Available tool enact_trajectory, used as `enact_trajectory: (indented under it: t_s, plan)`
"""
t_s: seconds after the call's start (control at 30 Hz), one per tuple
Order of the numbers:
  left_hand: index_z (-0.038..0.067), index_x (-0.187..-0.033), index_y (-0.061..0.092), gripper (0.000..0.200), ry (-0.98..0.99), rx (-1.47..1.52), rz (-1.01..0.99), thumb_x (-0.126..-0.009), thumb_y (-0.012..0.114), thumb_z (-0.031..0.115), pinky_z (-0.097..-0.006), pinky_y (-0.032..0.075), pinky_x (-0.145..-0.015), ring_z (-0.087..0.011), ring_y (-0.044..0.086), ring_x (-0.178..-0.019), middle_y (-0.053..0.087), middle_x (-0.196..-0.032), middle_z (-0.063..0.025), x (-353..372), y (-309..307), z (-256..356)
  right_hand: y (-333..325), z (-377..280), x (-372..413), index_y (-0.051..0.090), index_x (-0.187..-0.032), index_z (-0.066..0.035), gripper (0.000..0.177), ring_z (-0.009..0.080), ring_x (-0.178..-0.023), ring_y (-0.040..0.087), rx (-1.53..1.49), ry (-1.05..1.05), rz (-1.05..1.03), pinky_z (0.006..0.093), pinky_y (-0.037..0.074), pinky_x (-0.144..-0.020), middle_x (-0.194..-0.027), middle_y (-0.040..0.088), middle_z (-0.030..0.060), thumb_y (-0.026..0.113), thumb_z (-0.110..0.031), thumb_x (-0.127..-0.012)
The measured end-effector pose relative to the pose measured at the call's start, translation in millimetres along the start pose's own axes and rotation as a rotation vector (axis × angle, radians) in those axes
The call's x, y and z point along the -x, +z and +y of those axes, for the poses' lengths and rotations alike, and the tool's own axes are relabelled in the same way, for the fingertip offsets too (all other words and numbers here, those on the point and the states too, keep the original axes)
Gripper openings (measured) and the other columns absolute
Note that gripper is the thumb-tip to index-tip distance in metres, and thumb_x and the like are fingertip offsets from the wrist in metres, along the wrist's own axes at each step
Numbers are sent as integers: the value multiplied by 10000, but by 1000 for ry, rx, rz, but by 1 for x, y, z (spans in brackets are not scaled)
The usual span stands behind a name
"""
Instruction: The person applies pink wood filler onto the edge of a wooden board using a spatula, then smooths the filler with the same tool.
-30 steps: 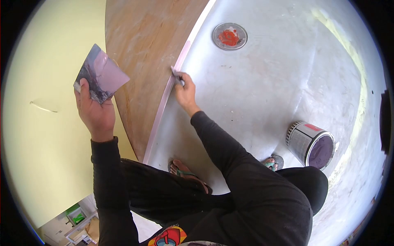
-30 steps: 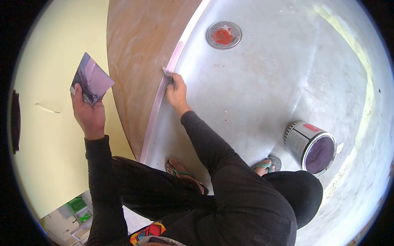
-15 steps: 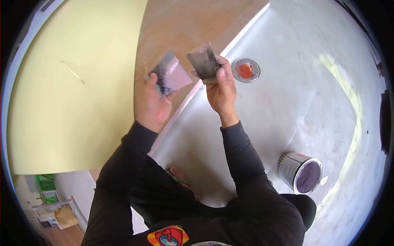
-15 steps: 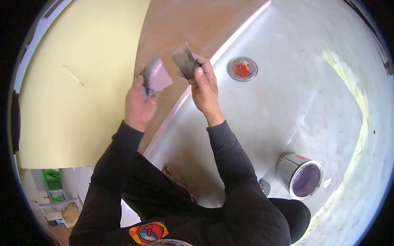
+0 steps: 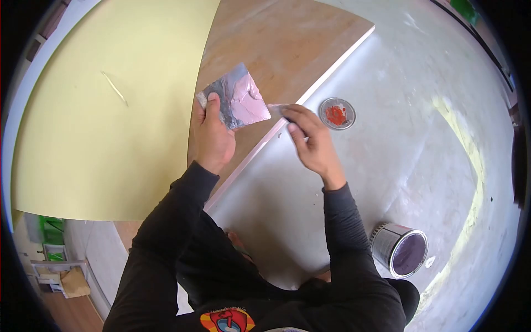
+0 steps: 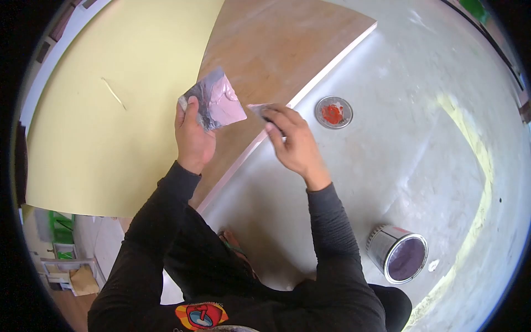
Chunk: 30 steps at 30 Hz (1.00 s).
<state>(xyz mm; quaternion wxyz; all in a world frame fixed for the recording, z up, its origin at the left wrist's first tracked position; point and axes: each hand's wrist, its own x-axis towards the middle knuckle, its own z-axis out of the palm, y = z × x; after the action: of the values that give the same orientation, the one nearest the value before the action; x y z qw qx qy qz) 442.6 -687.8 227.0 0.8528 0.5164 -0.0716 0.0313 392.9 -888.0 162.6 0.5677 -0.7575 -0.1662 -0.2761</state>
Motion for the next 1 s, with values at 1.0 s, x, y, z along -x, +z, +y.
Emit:
enact_trajectory:
  t_s: [1.0]
  plan:
    - [59, -1239, 469, 322, 283, -365, 236, -1008, 525, 277, -381, 528, -871, -238, 569, -1141, 551, -1253, -94, -36, -40, 21, 80, 239, 35, 675, -1072, 29, 311, 400, -1145, 561, 194, 408, 616, 425, 450, -993, -1220, 597, 248, 681, -178, -839]
